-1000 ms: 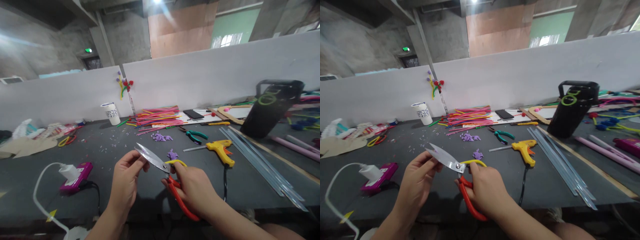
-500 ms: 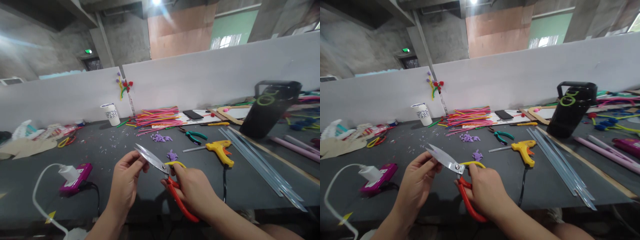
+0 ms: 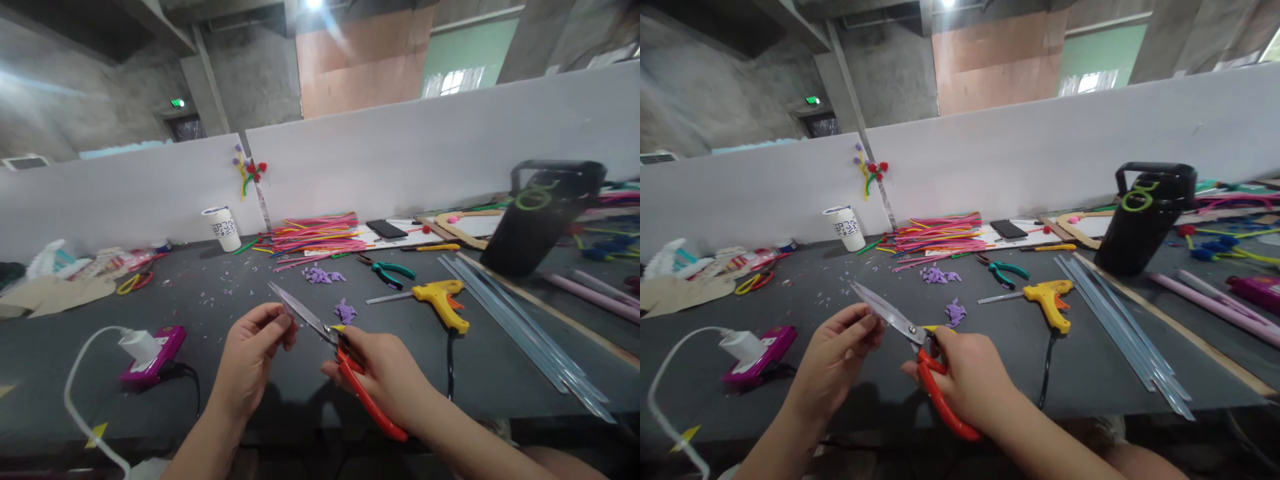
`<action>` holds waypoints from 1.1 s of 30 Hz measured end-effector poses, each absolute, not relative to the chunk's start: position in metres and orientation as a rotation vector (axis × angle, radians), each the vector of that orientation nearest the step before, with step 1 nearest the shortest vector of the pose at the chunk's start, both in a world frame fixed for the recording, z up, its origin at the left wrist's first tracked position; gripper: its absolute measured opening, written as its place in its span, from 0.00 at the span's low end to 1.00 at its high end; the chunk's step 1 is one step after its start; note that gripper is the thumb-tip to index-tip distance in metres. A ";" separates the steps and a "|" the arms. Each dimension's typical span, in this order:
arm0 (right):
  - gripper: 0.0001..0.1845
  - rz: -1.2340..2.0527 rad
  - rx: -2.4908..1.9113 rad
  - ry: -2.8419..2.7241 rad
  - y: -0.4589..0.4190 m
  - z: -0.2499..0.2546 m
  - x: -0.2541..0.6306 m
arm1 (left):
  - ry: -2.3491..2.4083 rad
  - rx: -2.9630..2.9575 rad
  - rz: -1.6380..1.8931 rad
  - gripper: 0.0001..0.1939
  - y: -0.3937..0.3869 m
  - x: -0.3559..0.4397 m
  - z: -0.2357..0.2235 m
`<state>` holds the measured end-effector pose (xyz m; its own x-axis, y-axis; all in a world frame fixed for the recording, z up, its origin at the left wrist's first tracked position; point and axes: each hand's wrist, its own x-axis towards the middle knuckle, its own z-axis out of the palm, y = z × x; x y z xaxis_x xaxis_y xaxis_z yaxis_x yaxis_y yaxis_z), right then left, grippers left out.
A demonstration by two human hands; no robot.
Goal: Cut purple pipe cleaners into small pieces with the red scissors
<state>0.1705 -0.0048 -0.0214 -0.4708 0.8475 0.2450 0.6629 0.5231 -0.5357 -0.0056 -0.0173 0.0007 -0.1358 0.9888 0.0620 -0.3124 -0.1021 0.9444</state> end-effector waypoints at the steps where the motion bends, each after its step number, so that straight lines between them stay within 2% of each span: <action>1: 0.17 0.603 -1.189 -2.258 -0.004 -0.020 0.170 | 1.017 0.978 1.456 0.01 -0.018 -0.006 0.000; 9: 0.04 1.307 -0.992 -1.747 0.006 -0.015 0.160 | 1.001 1.057 1.110 0.03 -0.018 0.001 -0.007; 14: 0.05 1.511 -0.975 -1.596 0.007 -0.010 0.159 | 0.989 1.114 0.967 0.03 -0.019 0.004 -0.012; 22: 0.02 1.461 -0.963 -1.631 0.006 -0.011 0.162 | 1.044 1.232 0.925 0.04 -0.016 0.009 -0.010; 29: 0.03 1.114 -1.002 -1.723 0.008 -0.016 0.164 | 1.182 1.326 1.019 0.03 -0.014 0.017 -0.011; 33: 0.02 1.048 -1.022 -1.776 0.008 -0.017 0.165 | 1.187 1.345 1.028 0.03 -0.014 0.018 -0.012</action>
